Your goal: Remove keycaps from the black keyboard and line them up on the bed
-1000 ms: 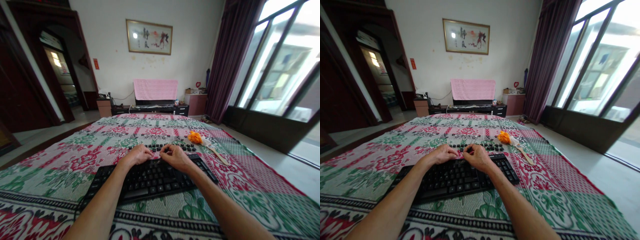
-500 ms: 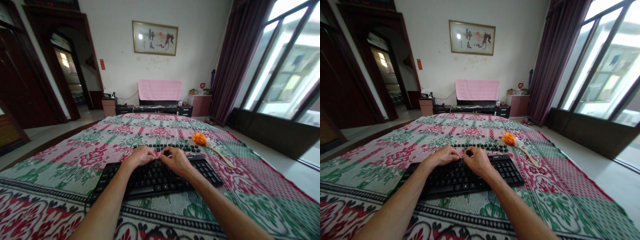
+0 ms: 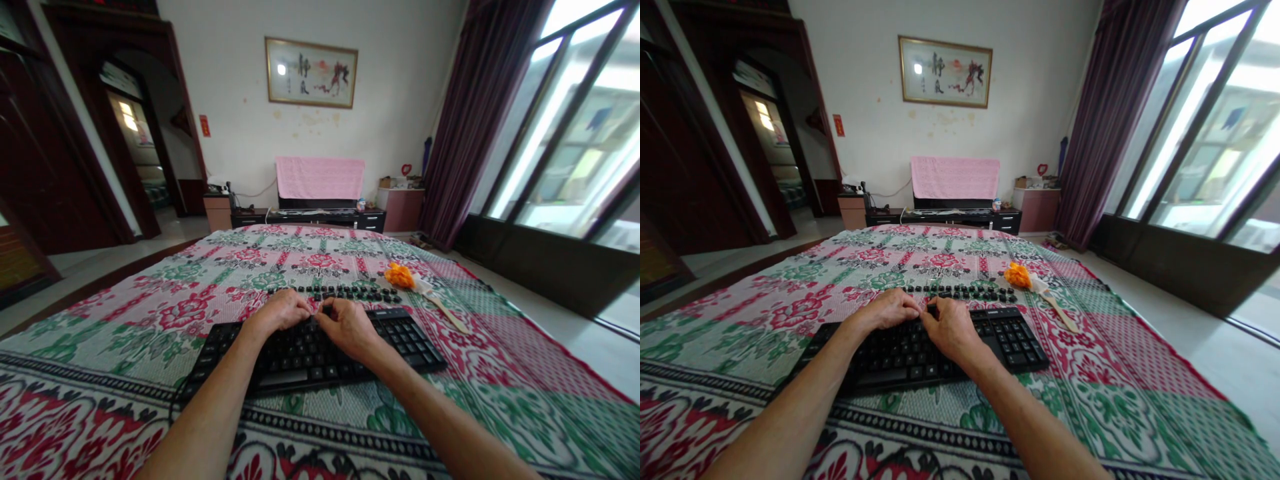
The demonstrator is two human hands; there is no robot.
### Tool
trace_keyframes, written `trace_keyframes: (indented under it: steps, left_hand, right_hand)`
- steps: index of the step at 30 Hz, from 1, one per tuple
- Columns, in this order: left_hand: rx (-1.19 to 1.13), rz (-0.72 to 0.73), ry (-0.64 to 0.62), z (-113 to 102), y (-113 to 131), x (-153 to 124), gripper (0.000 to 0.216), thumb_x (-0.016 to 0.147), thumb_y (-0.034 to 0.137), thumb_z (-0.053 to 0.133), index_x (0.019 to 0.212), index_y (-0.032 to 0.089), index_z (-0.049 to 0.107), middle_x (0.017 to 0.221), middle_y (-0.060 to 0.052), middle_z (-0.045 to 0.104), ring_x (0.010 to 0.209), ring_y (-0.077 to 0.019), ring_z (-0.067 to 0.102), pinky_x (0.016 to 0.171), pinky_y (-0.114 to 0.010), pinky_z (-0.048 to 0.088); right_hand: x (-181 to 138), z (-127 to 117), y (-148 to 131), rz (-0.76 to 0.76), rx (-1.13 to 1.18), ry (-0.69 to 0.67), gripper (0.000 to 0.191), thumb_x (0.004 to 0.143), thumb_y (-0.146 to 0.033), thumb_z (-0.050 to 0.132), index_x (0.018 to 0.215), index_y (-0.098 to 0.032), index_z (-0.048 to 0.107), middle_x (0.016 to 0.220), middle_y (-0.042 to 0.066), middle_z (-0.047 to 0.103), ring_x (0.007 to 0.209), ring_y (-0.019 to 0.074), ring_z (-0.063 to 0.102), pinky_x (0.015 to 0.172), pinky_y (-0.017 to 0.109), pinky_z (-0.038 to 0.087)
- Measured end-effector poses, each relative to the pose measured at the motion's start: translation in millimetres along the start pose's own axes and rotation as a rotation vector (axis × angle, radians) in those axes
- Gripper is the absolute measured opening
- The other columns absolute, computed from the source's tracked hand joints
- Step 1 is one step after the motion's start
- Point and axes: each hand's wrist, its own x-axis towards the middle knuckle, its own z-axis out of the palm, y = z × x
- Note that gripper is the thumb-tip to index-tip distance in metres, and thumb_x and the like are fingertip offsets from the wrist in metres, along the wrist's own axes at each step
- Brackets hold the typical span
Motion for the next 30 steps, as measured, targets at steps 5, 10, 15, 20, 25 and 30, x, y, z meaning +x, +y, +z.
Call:
trace_keyframes:
  steps: [5,10,15,20,25,30]
  left_hand:
    - [-0.014,0.029,-0.012,1,-2,1,0.026,0.069,0.025,0.050,0.083,0.021,0.071,0.076,0.002,0.070,0.066,-0.0118,0.057,0.059,-0.018,0.037]
    - [-0.026,0.029,-0.033,0,-1,0,0.027,0.069,0.024,0.049,0.086,0.022,0.071,0.081,0.001,0.070,0.072,-0.0125,0.058,0.066,-0.019,0.039]
    - [-0.039,0.007,-0.050,0,1,-1,0.027,0.070,0.024,0.048,0.083,0.021,0.071,0.078,0.002,0.070,0.069,-0.0120,0.057,0.064,-0.018,0.039]
    - [-0.050,0.004,-0.072,-1,1,-2,0.028,0.068,0.024,0.047,0.083,0.021,0.071,0.074,0.002,0.069,0.068,-0.0121,0.056,0.060,-0.019,0.037]
    - [-0.074,-0.006,-0.087,-3,3,-3,0.029,0.067,0.023,0.049,0.085,0.021,0.071,0.076,0.001,0.069,0.067,-0.0121,0.056,0.060,-0.019,0.038]
    - [-0.031,-0.072,-0.039,-6,10,-6,0.028,0.065,0.023,0.052,0.084,0.022,0.072,0.068,0.002,0.068,0.062,-0.0116,0.055,0.054,-0.018,0.035]
  right_hand:
    - [-2,-2,-8,-0.006,-0.045,0.038,0.013,0.074,-0.024,0.051,0.072,-0.016,0.062,0.062,0.004,0.061,0.055,0.0130,0.051,0.052,0.022,0.033]
    - [4,-1,3,0.103,-0.001,0.040,0.015,0.072,-0.026,0.052,0.067,-0.016,0.061,0.056,0.003,0.059,0.051,0.0122,0.049,0.048,0.022,0.032]
    - [12,2,17,0.228,0.143,-0.016,0.014,0.071,-0.024,0.051,0.063,-0.016,0.058,0.050,0.001,0.059,0.044,0.0099,0.049,0.043,0.019,0.033]
    - [15,5,27,0.273,0.308,-0.082,0.015,0.072,-0.025,0.049,0.065,-0.015,0.056,0.053,0.002,0.061,0.044,0.0098,0.053,0.041,0.018,0.036]
    - [8,-1,17,0.118,0.154,0.002,0.016,0.073,-0.026,0.049,0.066,-0.015,0.058,0.055,0.001,0.059,0.049,0.0103,0.051,0.047,0.020,0.036]
    - [-6,-6,-4,-0.199,-0.049,0.008,0.010,0.076,-0.021,0.047,0.074,-0.016,0.056,0.068,0.003,0.058,0.063,0.0128,0.052,0.060,0.023,0.038]
